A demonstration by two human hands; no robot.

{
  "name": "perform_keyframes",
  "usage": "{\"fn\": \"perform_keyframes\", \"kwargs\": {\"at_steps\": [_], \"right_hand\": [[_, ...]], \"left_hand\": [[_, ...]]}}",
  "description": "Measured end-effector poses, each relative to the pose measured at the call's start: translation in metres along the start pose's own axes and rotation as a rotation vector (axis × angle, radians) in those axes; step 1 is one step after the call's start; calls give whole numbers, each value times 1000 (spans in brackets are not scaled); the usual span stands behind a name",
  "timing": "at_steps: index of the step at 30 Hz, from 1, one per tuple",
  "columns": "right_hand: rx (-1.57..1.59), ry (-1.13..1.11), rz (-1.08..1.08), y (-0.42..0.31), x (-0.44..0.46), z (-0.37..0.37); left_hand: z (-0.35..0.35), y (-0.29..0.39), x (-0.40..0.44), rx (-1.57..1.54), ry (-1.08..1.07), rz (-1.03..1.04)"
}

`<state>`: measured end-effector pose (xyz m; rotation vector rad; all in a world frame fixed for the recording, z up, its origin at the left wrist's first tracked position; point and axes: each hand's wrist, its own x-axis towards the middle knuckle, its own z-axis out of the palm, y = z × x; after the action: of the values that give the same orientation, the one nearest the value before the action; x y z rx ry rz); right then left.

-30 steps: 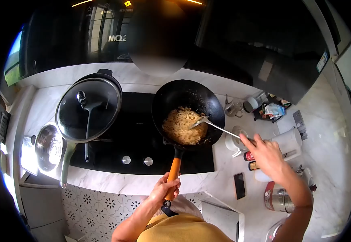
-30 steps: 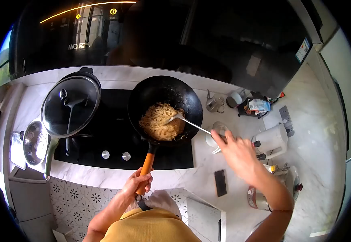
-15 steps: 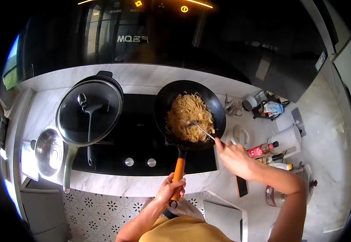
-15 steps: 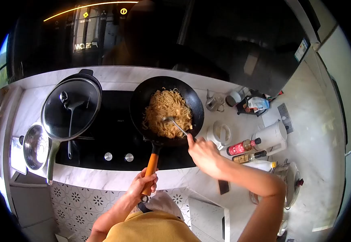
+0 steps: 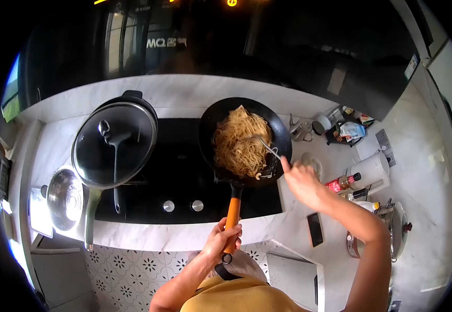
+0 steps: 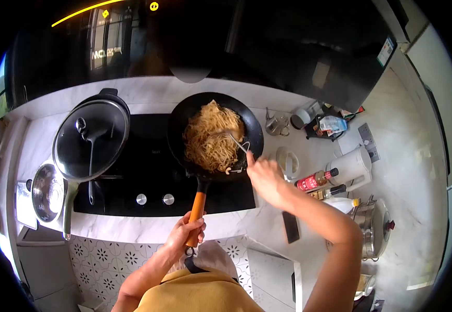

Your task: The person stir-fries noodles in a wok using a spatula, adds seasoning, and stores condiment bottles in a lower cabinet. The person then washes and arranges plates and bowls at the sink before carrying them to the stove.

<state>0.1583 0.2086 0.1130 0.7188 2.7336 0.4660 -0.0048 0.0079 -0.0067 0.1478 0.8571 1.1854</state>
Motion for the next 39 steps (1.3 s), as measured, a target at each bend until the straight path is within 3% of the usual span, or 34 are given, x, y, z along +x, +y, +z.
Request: {"fn": "perform_keyframes", "kwargs": {"at_steps": [3,4,6,8,10,11,12,13,14,15,18,20,22,24,26,28,29,30,31,34,36,37,39], "right_hand": [[-58,-255,-15,-33,-25,-17],[17,-231,-42,-37,-24,-17],[85,57,10,-24,-15,2],[79,-17,145,-9,-1,19],[97,-6,261,-30,-5,40],[4,140,237,-49,-20,32],[-79,111,267,-72,-23,51],[25,-14,140,-75,-29,28],[221,96,217,-81,-28,48],[422,212,258,-76,-28,56],[772,235,400,-58,-43,73],[888,557,438,-35,-71,84],[839,685,493,-8,-109,94],[905,708,465,32,-157,107],[1021,719,575,91,-203,100],[909,868,736,168,-224,101],[1042,748,929,210,-232,88],[893,804,977,259,-232,98],[944,878,1044,310,-225,111],[1353,1092,1001,451,-191,173],[1500,915,1185,527,-161,236],[866,564,1080,577,-156,248],[1329,865,1314,595,-126,308]], "left_hand": [[-4,-5,5,4,-13,9],[-6,-7,7,-9,-35,11],[-10,-8,8,35,-49,7],[-9,-7,6,179,77,26],[-23,-12,0,640,184,400],[-21,-8,-7,674,287,496],[-7,6,-19,710,322,606],[10,18,-31,723,346,638],[23,24,-34,701,337,740],[47,32,-41,734,242,730],[121,49,-36,947,21,715],[173,46,-10,1087,-108,664],[212,43,38,1241,-352,680],[274,28,80,1228,-449,716],[320,12,127,1215,-534,725],[363,-2,166,1091,-594,627],[380,-8,187,1091,-594,634],[395,-14,210,1042,-590,594],[408,-20,230,993,-585,556],[439,-29,280,961,-524,520],[450,-38,312,959,-523,546],[459,-47,328,903,-520,569],[451,-34,326,857,-509,488]]}}
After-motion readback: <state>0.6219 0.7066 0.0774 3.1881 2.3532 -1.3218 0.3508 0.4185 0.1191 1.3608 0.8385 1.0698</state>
